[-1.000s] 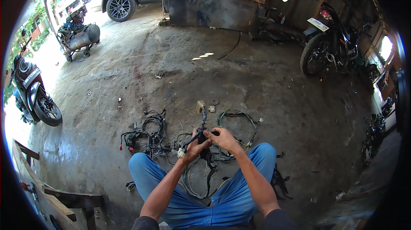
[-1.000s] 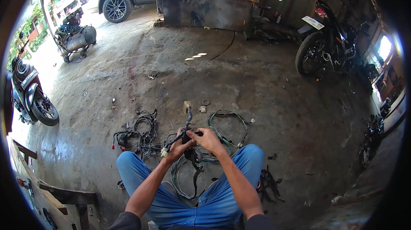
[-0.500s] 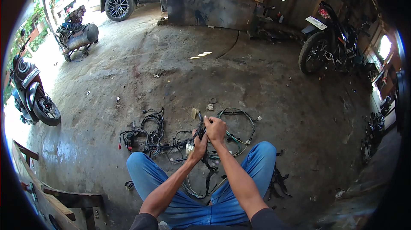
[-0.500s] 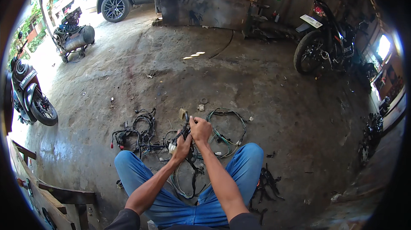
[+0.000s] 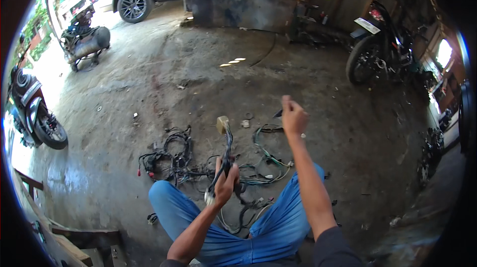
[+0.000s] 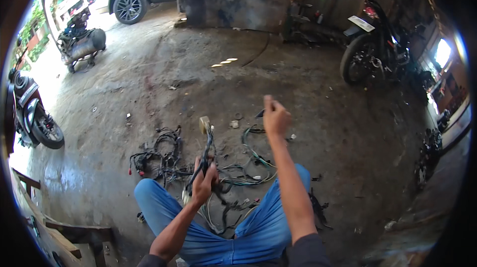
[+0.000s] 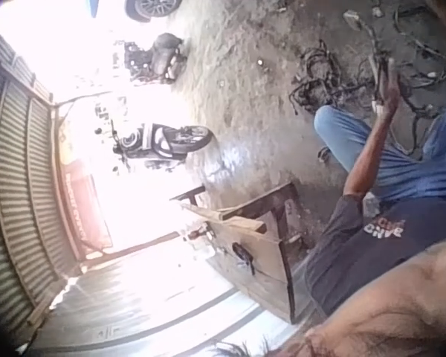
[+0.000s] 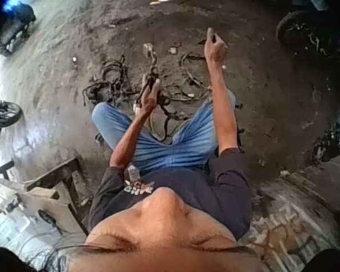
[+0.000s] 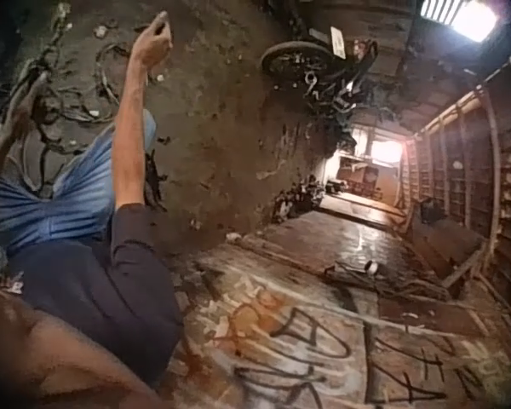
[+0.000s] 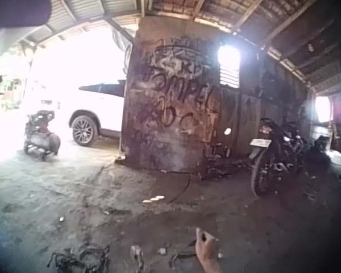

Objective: Inspecting and trimming tape from a motorcycle wiring harness using scissors.

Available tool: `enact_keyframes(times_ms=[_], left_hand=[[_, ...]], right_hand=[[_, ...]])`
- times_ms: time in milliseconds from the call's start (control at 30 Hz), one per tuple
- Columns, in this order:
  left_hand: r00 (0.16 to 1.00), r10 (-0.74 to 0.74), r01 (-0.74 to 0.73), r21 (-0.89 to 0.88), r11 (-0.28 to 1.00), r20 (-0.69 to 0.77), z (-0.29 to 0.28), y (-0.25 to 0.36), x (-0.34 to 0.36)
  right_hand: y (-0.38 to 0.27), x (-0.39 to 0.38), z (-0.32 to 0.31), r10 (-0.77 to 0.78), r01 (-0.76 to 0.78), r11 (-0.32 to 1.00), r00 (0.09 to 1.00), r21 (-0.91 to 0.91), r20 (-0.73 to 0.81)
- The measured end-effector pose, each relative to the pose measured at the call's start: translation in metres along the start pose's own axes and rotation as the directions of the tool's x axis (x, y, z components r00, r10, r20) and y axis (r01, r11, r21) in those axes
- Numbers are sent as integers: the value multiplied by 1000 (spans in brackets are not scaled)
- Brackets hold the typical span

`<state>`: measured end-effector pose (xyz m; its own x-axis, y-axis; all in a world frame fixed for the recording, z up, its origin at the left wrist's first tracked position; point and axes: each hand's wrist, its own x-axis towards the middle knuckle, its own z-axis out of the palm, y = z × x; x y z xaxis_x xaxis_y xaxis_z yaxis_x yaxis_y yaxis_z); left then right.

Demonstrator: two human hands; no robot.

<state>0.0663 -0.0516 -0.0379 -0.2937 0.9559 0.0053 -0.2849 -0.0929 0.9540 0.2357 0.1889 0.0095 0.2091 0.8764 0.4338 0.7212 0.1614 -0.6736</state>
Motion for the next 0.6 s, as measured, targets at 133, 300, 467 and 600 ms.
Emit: enact_keyframes(times_ms=[133,300,467,600], left_hand=[[995,-12,36,-255,966,96,-17,28,20],[987,65,-26,-251,968,150,-17,39,29],[977,26,56,-374,926,211,-17,37,40],[978,-108,156,-273,949,181,-17,31,40]], right_hand=[[59,2,-101,-189,197,980,946,2,-264],[242,-54,-207,2,-120,926,950,-358,-312],[352,-169,-228,371,-296,779,928,-553,25],[351,-171,-221,662,-481,636,741,-604,108]])
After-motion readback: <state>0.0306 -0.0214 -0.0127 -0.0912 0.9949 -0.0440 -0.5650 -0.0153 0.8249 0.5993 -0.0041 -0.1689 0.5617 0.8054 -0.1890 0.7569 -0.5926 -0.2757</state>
